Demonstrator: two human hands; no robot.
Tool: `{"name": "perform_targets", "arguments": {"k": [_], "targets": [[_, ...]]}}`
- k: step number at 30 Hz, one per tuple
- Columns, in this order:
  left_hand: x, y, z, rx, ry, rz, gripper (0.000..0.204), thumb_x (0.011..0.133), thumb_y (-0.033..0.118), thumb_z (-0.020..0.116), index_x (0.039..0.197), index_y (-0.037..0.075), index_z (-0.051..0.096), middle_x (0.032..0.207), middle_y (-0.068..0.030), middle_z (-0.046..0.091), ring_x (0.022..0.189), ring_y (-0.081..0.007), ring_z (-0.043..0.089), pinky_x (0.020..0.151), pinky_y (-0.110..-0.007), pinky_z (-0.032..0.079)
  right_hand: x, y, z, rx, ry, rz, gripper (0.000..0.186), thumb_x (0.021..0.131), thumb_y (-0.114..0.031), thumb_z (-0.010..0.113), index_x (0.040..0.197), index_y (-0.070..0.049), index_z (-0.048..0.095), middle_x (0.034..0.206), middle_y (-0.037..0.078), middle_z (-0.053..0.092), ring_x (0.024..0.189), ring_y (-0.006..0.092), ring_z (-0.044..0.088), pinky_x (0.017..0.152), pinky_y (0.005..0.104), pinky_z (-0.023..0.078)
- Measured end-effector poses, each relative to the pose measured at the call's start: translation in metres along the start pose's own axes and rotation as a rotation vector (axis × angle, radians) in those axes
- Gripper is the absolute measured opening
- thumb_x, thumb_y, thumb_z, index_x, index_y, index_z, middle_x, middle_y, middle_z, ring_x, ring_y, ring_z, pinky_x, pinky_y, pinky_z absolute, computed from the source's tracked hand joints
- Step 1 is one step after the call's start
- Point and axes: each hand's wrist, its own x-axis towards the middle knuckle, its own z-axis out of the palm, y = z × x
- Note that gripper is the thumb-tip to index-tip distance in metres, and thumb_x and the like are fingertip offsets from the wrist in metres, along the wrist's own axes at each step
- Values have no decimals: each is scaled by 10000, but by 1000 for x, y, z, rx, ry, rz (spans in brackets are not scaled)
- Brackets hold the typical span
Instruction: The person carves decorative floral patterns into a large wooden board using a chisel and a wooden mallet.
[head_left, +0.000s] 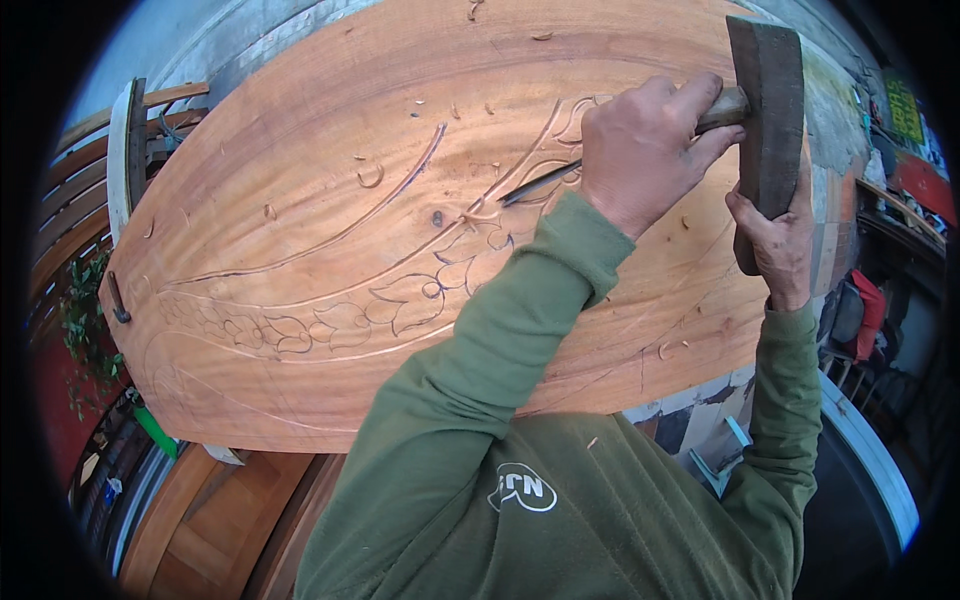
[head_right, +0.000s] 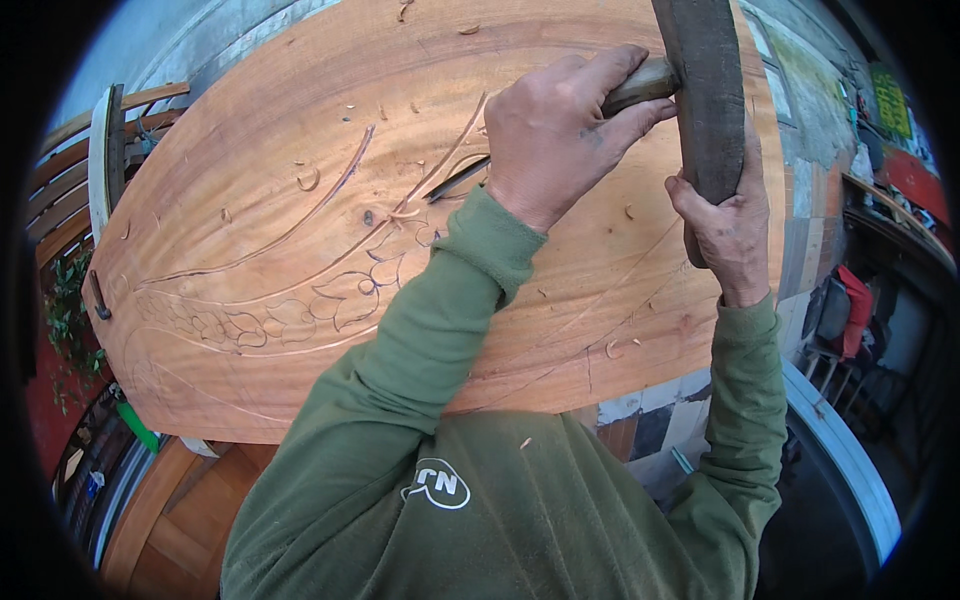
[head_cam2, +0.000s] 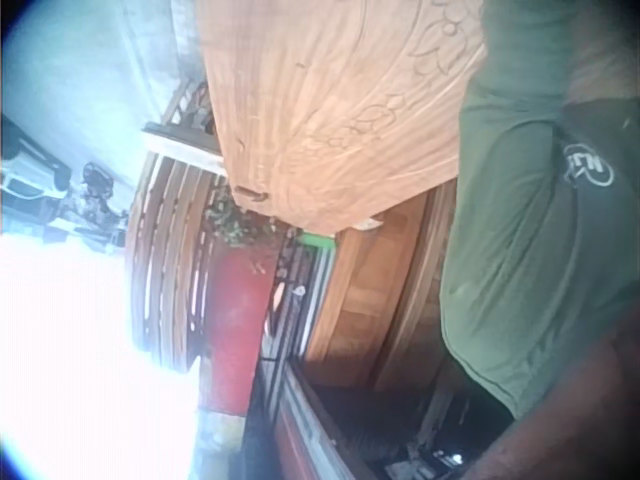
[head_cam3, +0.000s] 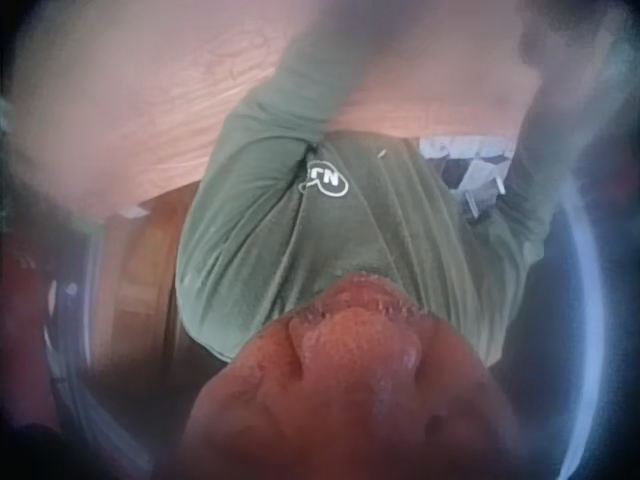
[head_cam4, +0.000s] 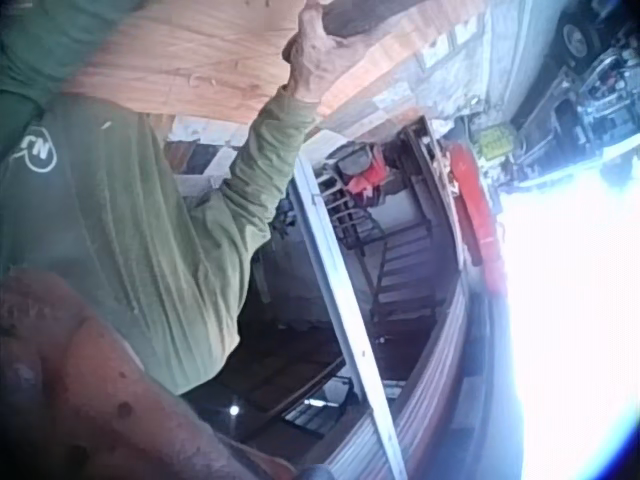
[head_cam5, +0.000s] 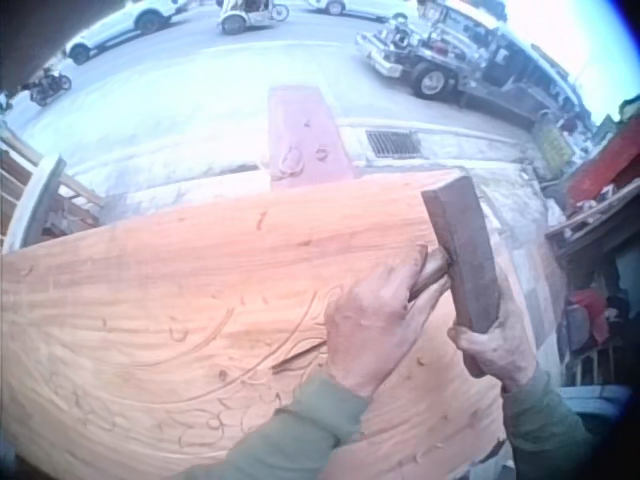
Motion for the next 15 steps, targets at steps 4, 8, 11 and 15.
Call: {"name": "perform_targets", "arguments": {"k": [4, 8, 11, 15], "targets": [[-8, 0, 1, -14, 50, 106, 439, 802, 486, 849, 1098, 171, 774, 729, -33, 694, 613, -217, 677, 527, -356, 522, -6, -7, -13, 130, 143, 117, 846, 832, -14, 798, 1571, -68, 389, 1012, 26, 641, 895, 109, 633, 814, 277, 526], [-13, 8, -14, -28, -31, 166, 465, 811, 486, 841, 1152, 179, 770, 720, -27, 676, 595, -206, 663, 517, -347, 511, -50, -16, 4, 55, 83, 86, 881, 843, 8, 784, 1596, -74, 333, 1013, 19, 645, 896, 105, 636, 815, 281, 533], [-36, 32, -58, -176, -169, 332, 512, 814, 468, 837, 1243, 201, 752, 680, 1, 592, 561, -171, 606, 486, -323, 462, -105, 4, 5, 181, 127, 86, 892, 834, 13, 792, 1596, -65, 336, 1216, 86, 644, 1082, 159, 640, 917, 308, 532], [-115, 72, -145, -40, -495, 524, 603, 779, 444, 846, 1332, 235, 726, 710, 35, 423, 573, -110, 472, 506, -305, 389, -176, 11, 12, 128, 195, 216, 909, 802, -31, 845, 1587, -45, 386, 1412, 146, 583, 1253, 226, 608, 1006, 373, 527]]}}
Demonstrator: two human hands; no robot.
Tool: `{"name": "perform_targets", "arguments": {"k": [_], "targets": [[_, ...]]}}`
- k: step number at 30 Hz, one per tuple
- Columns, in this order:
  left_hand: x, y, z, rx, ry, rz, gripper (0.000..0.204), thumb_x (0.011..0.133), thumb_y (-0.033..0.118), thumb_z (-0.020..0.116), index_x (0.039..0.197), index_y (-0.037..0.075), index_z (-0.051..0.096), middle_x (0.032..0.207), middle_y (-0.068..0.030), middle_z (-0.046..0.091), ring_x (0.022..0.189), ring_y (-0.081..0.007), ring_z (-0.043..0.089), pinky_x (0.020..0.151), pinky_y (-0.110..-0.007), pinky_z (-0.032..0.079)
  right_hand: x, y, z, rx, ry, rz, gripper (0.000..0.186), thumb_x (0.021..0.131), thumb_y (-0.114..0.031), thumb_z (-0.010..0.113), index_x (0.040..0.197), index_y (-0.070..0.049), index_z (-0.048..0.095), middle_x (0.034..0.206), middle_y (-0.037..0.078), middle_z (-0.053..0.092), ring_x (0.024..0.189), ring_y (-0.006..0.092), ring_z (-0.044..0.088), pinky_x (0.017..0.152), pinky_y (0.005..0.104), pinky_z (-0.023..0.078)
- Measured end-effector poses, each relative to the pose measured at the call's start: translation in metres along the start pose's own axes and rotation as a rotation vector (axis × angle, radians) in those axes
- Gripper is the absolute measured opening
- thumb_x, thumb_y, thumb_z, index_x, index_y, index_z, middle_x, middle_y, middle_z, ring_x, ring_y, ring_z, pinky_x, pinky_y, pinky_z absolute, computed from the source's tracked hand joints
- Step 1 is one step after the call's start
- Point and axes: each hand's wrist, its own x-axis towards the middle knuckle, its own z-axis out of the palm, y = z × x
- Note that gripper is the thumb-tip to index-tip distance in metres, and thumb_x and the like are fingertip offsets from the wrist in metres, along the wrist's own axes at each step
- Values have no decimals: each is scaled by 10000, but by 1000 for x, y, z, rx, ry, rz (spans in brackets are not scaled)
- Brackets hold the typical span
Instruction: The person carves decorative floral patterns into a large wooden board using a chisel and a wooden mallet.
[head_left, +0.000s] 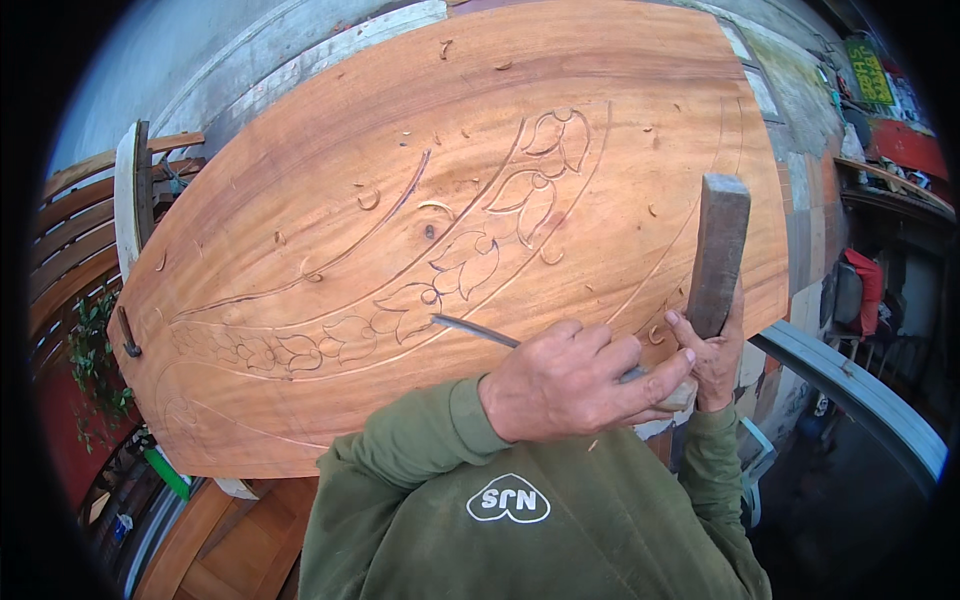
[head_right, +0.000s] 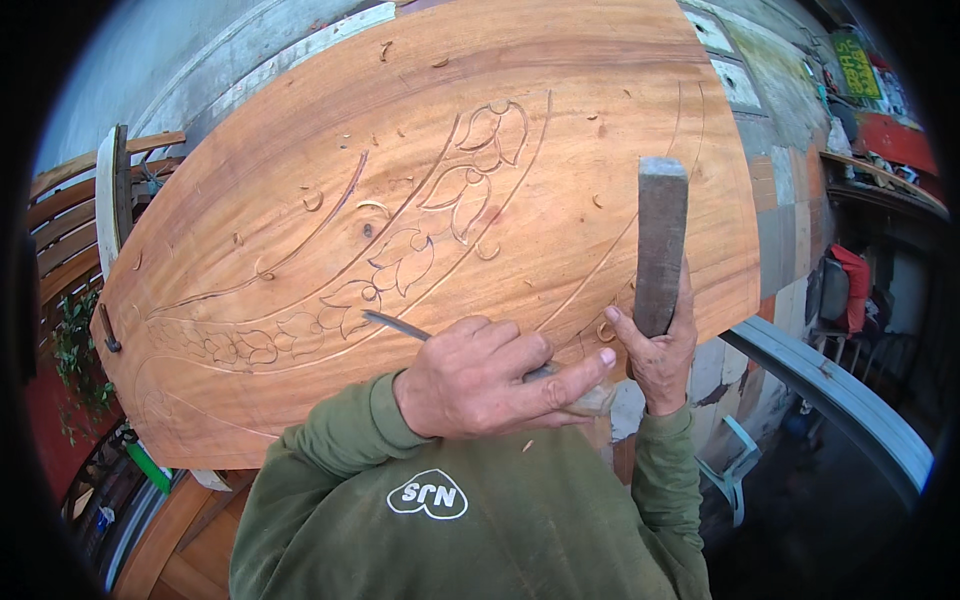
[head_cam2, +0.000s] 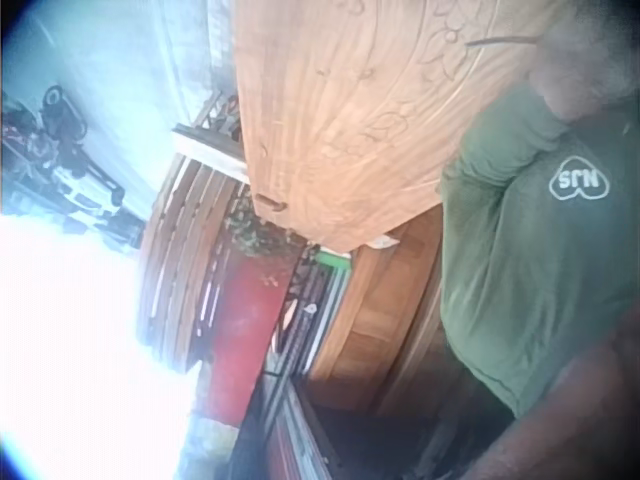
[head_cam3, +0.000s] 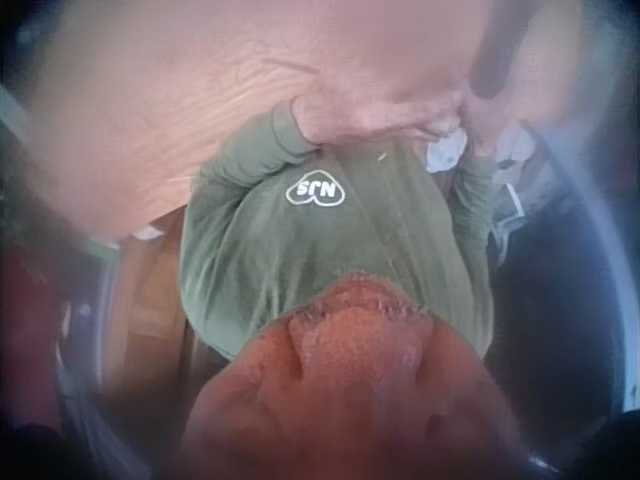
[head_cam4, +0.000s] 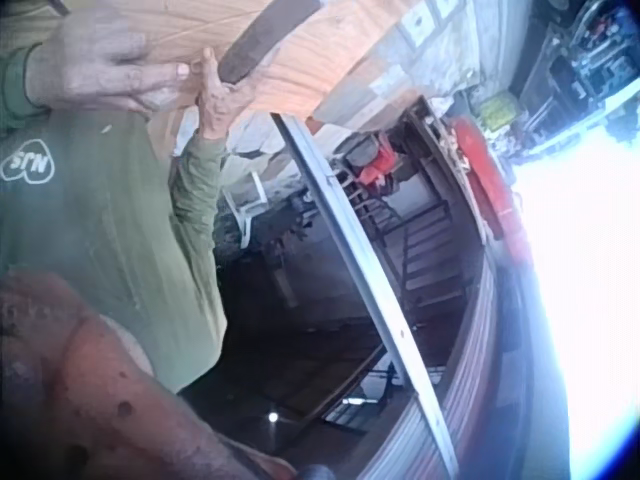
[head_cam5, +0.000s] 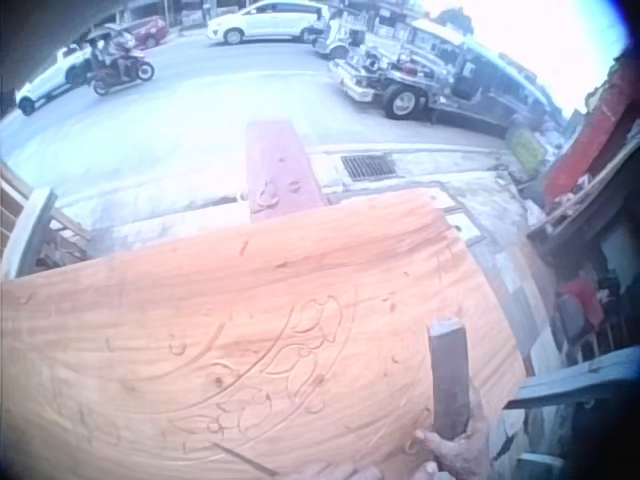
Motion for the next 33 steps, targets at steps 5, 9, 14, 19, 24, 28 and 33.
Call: {"name": "perform_targets", "arguments": {"k": [5, 9, 14, 19, 24, 28, 33], "targets": [[-100, -10, -22, 278, -50, -311, 603, 791, 385, 867, 1349, 213, 718, 764, 8, 554, 612, -144, 546, 524, -312, 417, -78, -1, 0, -543, -206, -120, 965, 715, -252, 935, 1568, -172, 490, 1267, 163, 629, 1149, 337, 635, 977, 453, 527], [-165, -66, -77, 613, 176, -594, 566, 824, 346, 868, 1351, 207, 717, 824, -22, 635, 647, -196, 617, 552, -363, 493, -116, -8, 10, -729, -245, -297, 946, 682, -313, 923, 1542, -272, 530, 1202, 125, 627, 1083, 336, 629, 927, 443, 525], [-247, -131, -156, 897, 285, -762, 491, 917, 366, 794, 1372, 215, 690, 953, -69, 670, 756, -274, 685, 625, -410, 553, -137, -24, 42, -785, -370, -564, 848, 716, -316, 873, 1507, -317, 567, 1243, 68, 619, 1060, 274, 612, 923, 434, 507], [-292, -152, -184, 1056, 291, -857, 474, 953, 403, 745, 1376, 201, 676, 1056, -105, 674, 849, -320, 703, 684, -460, 567, -156, -37, 57, -737, -237, -675, 744, 774, -339, 841, 1474, -273, 598, 1341, 66, 606, 1190, 274, 591, 1054, 474, 460], [-309, -157, -187, 1119, 408, -922, 471, 974, 446, 698, 1368, 188, 680, 1079, -130, 682, 985, -337, 658, 804, -494, 553, -189, -46, 54, -646, -101, -764, 671, 811, -396, 834, 1428, -229, 629, 1393, 91, 600, 1249, 297, 591, 1096, 496, 449], [-315, -156, -191, 1102, 462, -960, 466, 988, 455, 674, 1361, 175, 682, 1095, -133, 689, 1035, -336, 637, 844, -480, 546, -219, -66, 60, -505, -81, -921, 680, 804, -395, 847, 1427, -232, 630, 1381, 106, 597, 1176, 294, 632, 1031, 466, 502], [-318, -164, -191, 1107, 477, -965, 454, 1003, 436, 655, 1351, 145, 674, 1100, -136, 696, 1051, -339, 631, 859, -481, 539, -270, -70, 57, -450, -101, -967, 556, 809, -263, 865, 1325, -194, 667, 1269, 94, 647, 1067, 272, 675, 901, 403, 564]]}}
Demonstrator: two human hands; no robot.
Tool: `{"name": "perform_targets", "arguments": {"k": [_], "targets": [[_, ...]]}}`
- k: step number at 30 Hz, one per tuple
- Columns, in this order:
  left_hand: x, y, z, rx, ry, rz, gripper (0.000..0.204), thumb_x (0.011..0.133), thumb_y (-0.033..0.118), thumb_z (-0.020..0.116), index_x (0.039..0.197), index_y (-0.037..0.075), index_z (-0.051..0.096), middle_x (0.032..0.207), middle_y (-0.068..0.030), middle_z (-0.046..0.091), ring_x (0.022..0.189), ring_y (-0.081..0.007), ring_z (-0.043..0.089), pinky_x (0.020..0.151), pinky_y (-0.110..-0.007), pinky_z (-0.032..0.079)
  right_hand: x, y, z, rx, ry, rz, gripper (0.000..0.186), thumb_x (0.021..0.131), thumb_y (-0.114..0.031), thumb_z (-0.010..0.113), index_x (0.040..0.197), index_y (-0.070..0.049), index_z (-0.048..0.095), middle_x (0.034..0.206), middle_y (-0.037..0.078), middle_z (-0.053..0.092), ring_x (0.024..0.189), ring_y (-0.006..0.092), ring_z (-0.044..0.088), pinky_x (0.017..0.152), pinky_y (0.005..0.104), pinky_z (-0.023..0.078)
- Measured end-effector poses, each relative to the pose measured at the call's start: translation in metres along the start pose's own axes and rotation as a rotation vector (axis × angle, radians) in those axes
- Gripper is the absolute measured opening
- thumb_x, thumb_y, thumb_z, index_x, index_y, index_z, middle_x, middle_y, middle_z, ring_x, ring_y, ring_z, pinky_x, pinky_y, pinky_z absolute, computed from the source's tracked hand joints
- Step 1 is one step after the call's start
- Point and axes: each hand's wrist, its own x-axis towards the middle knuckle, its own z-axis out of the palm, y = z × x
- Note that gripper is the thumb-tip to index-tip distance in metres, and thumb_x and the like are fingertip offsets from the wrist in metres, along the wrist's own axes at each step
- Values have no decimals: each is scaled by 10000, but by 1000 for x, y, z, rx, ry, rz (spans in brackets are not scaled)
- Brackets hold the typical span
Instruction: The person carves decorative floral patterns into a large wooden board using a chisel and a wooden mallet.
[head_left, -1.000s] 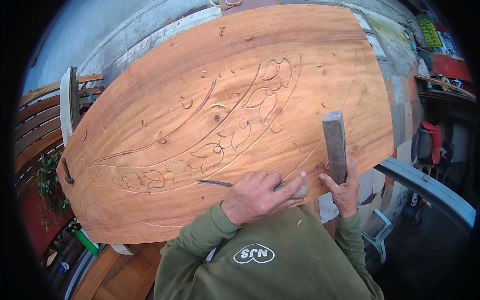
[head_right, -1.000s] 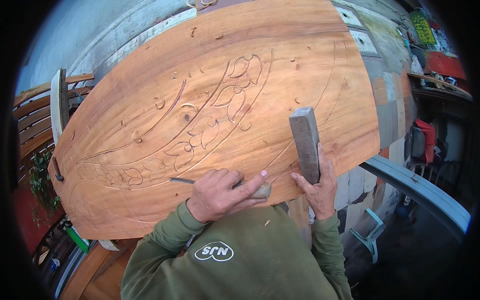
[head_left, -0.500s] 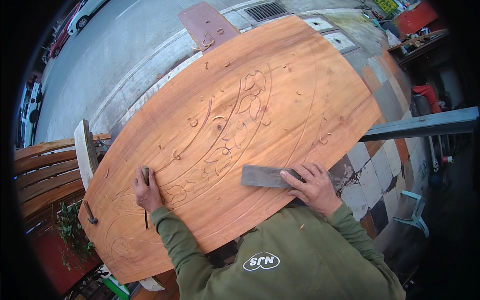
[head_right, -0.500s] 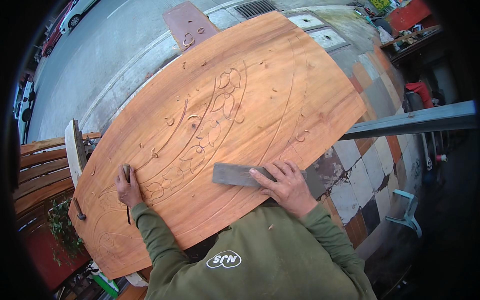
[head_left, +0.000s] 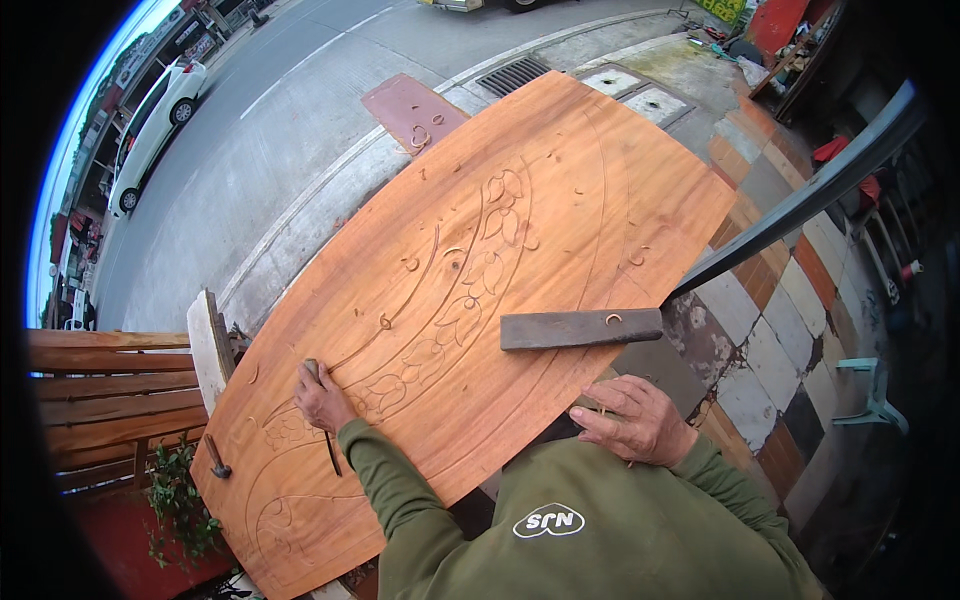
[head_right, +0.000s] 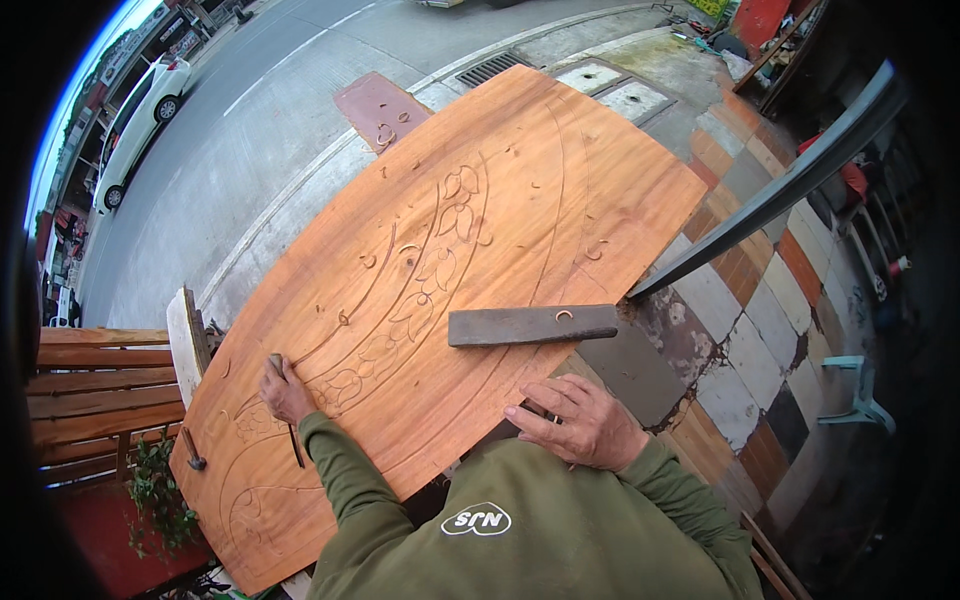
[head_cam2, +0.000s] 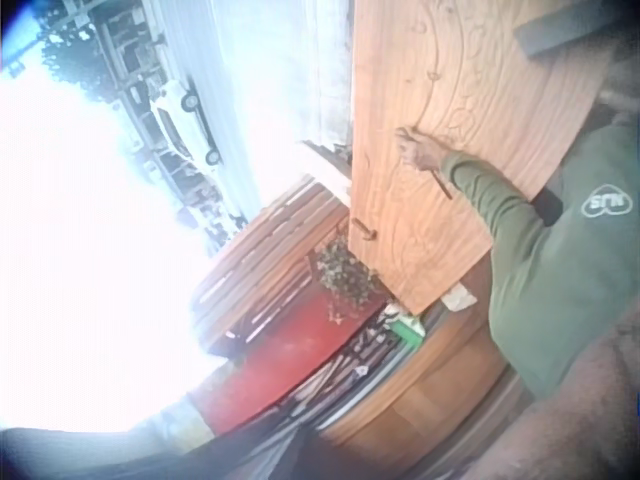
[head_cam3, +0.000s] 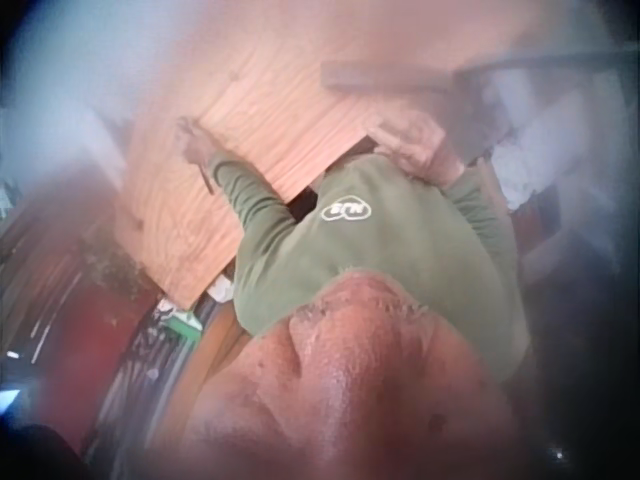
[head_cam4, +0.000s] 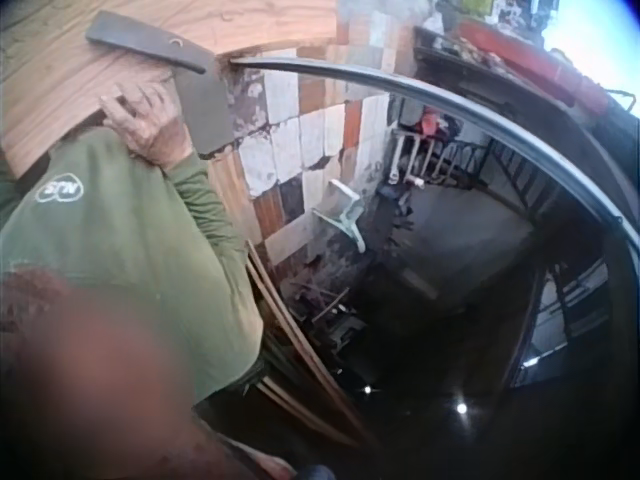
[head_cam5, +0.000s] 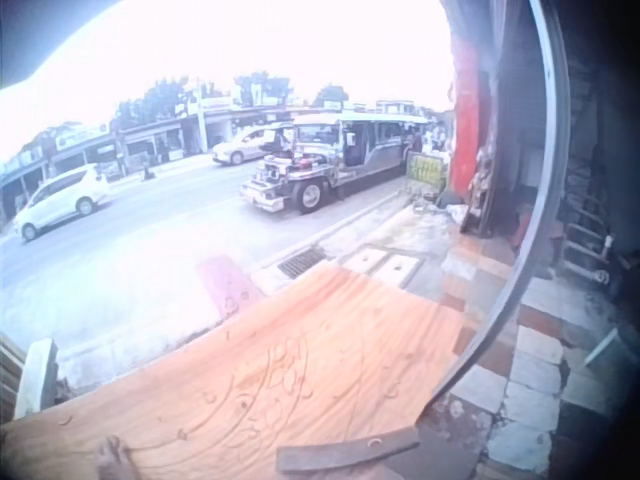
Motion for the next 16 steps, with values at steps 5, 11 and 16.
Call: {"name": "perform_targets", "arguments": {"k": [5, 11, 16], "targets": [[2, -7, 9, 1, -3, 7, 428, 1007, 412, 652, 1337, 139, 654, 1130, -142, 686, 1090, -341, 623, 883, -486, 530, -103, -35, 14, -29, 56, 325, 274, 794, -184, 867, 931, -86, 650, 1031, 77, 710, 842, 282, 701, 734, 402, 560], [-1, -5, 7, 3, -53, -19, 397, 993, 398, 666, 1293, 139, 641, 1191, -147, 667, 1122, -351, 620, 901, -499, 524, -265, -135, 21, -110, -27, 730, 275, 856, -276, 823, 1043, -89, 747, 1034, 76, 736, 870, 299, 708, 787, 436, 546], [4, -11, 6, 28, 10, 6, 390, 981, 389, 668, 1279, 141, 630, 1199, -142, 664, 1132, -353, 620, 906, -517, 521, -390, -256, 26, -146, -40, 861, 359, 949, -228, 723, 1295, -136, 694, 1171, 112, 716, 989, 320, 708, 879, 424, 557]]}}
